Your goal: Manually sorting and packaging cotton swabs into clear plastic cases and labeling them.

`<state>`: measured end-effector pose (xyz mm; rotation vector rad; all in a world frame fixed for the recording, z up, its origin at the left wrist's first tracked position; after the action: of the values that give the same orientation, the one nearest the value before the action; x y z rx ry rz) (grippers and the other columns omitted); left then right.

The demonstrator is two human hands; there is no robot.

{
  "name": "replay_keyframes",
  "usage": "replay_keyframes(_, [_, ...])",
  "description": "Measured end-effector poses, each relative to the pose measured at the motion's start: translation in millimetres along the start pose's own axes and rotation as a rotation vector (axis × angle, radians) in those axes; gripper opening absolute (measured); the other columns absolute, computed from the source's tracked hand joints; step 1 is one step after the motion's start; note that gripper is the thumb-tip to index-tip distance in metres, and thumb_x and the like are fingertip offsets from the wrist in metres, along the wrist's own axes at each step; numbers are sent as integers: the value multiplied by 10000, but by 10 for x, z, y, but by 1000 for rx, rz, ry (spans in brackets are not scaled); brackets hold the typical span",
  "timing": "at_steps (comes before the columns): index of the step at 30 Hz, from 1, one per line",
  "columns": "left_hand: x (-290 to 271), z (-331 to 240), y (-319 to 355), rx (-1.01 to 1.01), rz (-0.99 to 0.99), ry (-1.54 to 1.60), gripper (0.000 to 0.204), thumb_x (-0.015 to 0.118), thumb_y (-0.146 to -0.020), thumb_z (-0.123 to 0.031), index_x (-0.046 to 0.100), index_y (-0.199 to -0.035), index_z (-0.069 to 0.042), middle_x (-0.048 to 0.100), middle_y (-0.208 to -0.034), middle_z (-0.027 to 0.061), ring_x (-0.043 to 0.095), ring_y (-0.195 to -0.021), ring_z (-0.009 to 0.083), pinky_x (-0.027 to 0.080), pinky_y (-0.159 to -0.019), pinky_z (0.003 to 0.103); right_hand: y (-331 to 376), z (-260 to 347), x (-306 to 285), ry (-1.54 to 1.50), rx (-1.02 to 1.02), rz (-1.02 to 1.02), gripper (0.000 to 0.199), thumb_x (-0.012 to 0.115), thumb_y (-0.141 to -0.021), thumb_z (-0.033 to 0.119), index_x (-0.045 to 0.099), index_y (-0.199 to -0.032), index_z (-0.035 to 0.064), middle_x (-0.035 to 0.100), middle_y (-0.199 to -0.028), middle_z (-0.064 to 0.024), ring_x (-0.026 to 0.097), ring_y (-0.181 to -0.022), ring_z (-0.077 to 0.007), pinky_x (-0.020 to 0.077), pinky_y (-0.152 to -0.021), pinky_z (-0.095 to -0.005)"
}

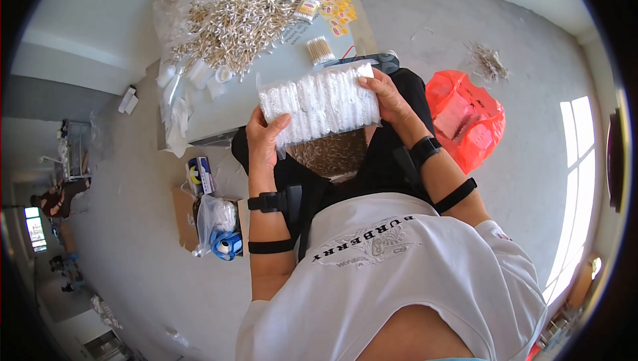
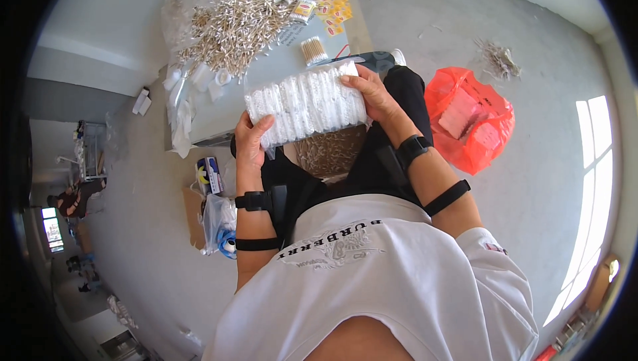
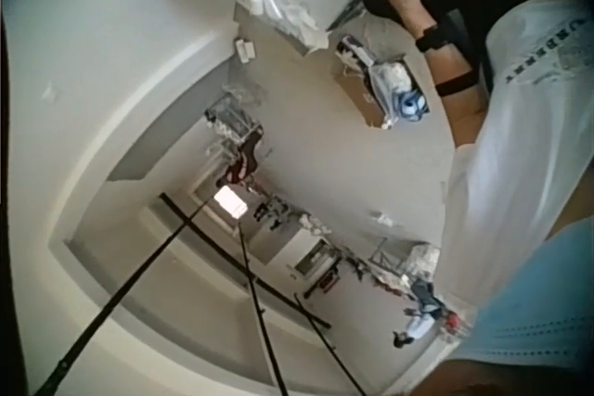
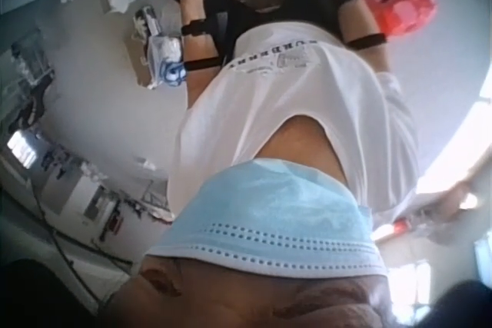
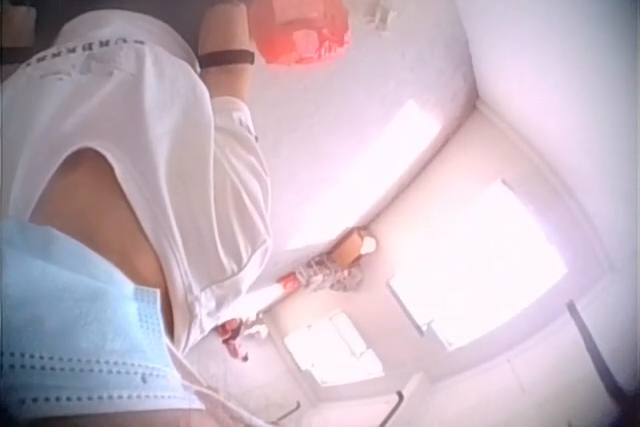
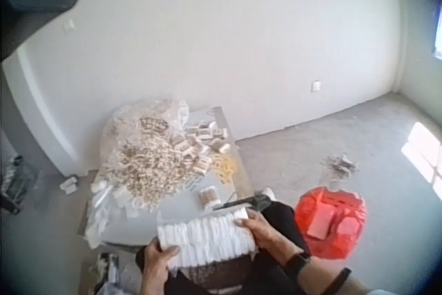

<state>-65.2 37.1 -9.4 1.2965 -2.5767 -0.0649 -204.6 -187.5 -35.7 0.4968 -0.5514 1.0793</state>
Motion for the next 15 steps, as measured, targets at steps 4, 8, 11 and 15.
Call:
replay_keyframes(4, [38,-54,-19,11,6,5,554,808,-699,-108,565,-1180,21,639,-1080,85,611,-971,183,467,-888,304,14,44,-11,23,35,42,543,715,-819,196,502,-1278,-1,609,-1164,-84,580,-1078,-181,440,-980,-340])
replay_keyframes(8, [107,-400,107,256,-14,-14,769,802,-579,-11,490,-1281,4,606,-1133,78,591,-1032,182,462,-937,324,154,225,283,-50,-64,128,790,705,-826,437,370,-1430,54,505,-1361,-91,476,-1264,-230,344,-1081,-410])
replay_keyframes(11, [368,-963,383,528,62,-138,817,790,-592,-26,428,-1325,-26,577,-1179,99,557,-1119,243,415,-1027,426,211,297,269,-520,15,293,957,574,-801,677,273,-1485,79,435,-1438,-98,419,-1322,-272,297,-1099,-500])
replay_keyframes(15, [963,-1607,938,1096,200,-998,583,721,-736,-78,463,-1259,-103,596,-1186,86,559,-1127,270,320,-1073,526,177,63,300,-299,380,241,995,442,-759,812,367,-1428,80,461,-1399,-142,453,-1285,-334,408,-940,-652])
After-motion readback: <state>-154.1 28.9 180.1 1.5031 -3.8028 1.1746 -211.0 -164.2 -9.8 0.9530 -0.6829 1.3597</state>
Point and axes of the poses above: each hand's wrist, its own y-axis away from the middle knuckle, its own x-axis out of the palm, z = x × y, the point moved 7 cm from there along -y, towards the middle knuckle
